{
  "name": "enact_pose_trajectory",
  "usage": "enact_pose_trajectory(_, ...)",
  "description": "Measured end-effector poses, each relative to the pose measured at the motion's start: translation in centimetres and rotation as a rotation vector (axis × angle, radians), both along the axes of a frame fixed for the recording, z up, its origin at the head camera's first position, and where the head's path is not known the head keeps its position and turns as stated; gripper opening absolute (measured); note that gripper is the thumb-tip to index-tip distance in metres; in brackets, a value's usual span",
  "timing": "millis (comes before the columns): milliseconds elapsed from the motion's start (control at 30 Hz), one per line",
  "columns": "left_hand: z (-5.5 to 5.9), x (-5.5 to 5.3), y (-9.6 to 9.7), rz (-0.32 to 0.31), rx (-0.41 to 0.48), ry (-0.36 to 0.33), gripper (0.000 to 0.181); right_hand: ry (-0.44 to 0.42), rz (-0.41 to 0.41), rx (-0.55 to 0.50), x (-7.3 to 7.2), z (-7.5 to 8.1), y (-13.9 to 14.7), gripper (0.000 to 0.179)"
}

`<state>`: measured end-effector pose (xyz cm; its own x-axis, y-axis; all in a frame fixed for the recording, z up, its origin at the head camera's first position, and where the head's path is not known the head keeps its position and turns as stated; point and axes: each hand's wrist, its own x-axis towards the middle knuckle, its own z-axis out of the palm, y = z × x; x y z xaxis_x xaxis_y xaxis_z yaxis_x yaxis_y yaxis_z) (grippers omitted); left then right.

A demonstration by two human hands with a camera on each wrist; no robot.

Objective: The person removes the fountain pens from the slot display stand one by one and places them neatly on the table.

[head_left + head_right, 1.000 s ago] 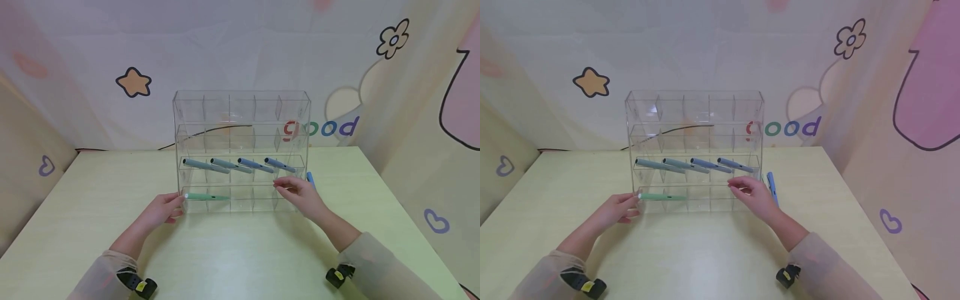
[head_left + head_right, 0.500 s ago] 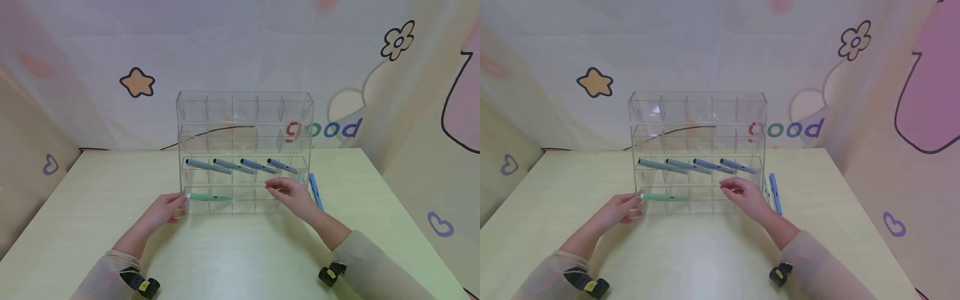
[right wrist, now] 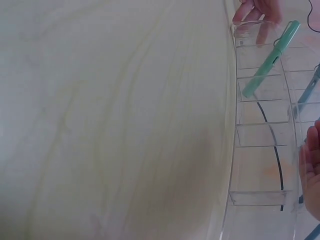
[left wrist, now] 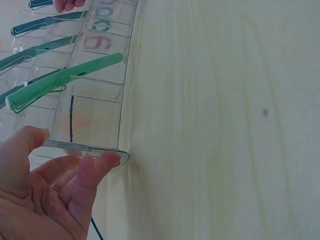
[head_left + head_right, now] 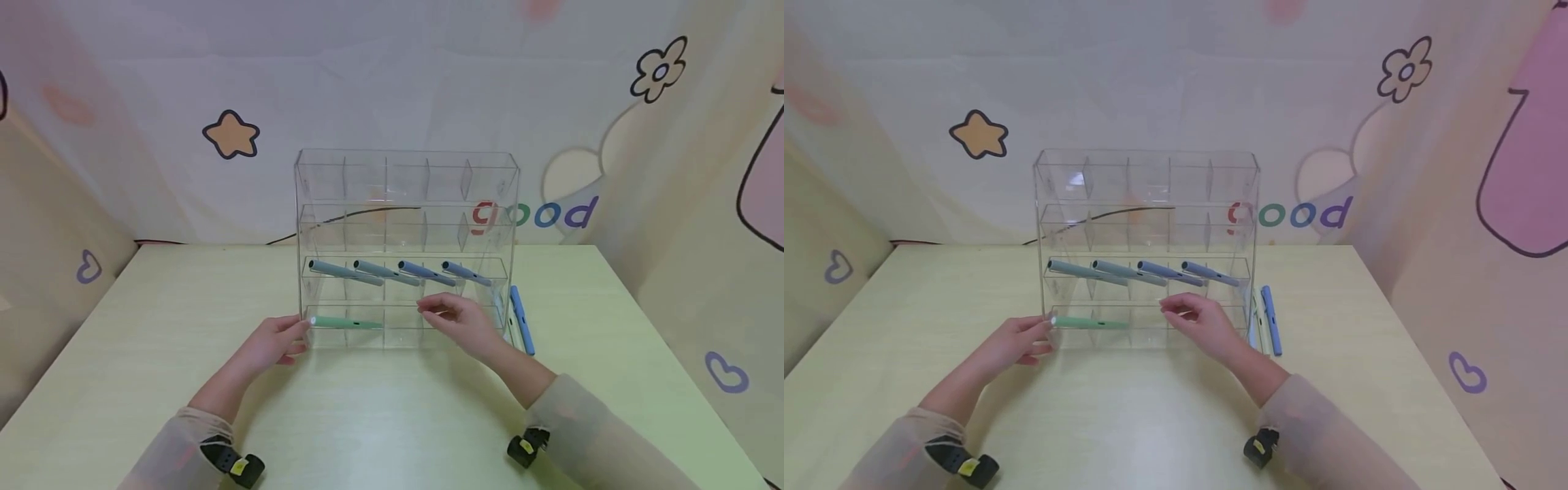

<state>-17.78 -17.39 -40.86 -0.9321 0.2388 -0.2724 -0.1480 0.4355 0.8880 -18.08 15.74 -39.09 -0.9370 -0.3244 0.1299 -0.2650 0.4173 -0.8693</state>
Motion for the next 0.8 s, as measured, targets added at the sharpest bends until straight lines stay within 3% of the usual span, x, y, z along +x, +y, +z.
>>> enact_pose_trajectory(467,-0.2,-0.2,0.2,-0.007,-0.015,-0.003,0.055,0.021,0.103,-0.026,-0.5,-0.3,-2.4,0.022)
enact_pose_trajectory(800,0.0,0.1,0.1,-0.015,-0.029,-0.002,0.056,0.003,0.134,-0.014,-0.6,-0.2,-4.2,0.022)
